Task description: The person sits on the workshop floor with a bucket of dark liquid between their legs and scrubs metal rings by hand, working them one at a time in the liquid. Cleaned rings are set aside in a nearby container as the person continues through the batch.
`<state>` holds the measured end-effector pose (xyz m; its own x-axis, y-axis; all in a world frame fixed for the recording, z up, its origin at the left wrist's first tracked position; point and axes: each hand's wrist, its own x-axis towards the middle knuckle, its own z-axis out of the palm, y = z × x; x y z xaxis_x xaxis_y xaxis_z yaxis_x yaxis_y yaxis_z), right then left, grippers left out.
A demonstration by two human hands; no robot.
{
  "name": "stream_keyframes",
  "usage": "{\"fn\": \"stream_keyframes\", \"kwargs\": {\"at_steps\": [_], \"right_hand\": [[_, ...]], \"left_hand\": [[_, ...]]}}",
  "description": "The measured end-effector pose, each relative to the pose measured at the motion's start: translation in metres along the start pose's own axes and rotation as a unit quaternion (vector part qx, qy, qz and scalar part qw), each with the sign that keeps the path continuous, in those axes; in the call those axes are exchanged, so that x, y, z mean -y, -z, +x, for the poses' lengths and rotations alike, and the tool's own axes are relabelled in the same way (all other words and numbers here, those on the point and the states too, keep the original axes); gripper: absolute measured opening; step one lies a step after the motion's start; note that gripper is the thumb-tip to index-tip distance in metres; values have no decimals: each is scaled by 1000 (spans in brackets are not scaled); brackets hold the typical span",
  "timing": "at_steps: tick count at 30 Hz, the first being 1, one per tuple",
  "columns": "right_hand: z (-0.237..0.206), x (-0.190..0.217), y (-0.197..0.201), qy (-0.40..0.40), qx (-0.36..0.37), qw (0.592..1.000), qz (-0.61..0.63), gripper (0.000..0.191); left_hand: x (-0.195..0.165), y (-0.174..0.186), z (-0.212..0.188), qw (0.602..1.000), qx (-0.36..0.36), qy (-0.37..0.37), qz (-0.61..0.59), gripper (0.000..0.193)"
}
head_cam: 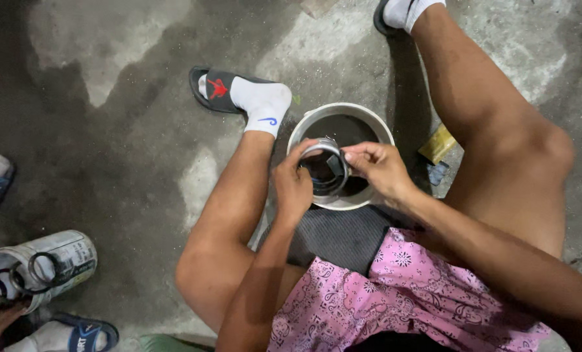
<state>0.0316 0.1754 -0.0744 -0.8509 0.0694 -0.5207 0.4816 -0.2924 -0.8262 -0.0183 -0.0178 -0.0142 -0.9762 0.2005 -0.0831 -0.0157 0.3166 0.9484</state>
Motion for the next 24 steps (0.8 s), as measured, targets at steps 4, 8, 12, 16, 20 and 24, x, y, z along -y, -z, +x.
{"fn": "stream_keyframes", "kwargs": {"at_steps": [4,8,12,16,20,24], "right_hand": [[0,1,0,33,12,999,9,17],[-23,-21,-7,18,-13,1000,-19,14],[-29,-32,-12,30,-19,998,45,13],[-8,-13,-6,44,-40,998,-15,16],[9,8,-6,76,1,996,-46,17],[-4,9,-11,134,-15,989,-56,18]], "left_hand": [[2,1,-1,999,-25,-40,25,60],[1,2,4,999,-36,11,17,57],[1,3,10,999,-17,35,-8,60],[0,-1,2,1000,0,13,5,59],[-4,-11,-5,999,-8,-41,5,59],[-8,-9,-5,998,0,-66,14,60]]}}
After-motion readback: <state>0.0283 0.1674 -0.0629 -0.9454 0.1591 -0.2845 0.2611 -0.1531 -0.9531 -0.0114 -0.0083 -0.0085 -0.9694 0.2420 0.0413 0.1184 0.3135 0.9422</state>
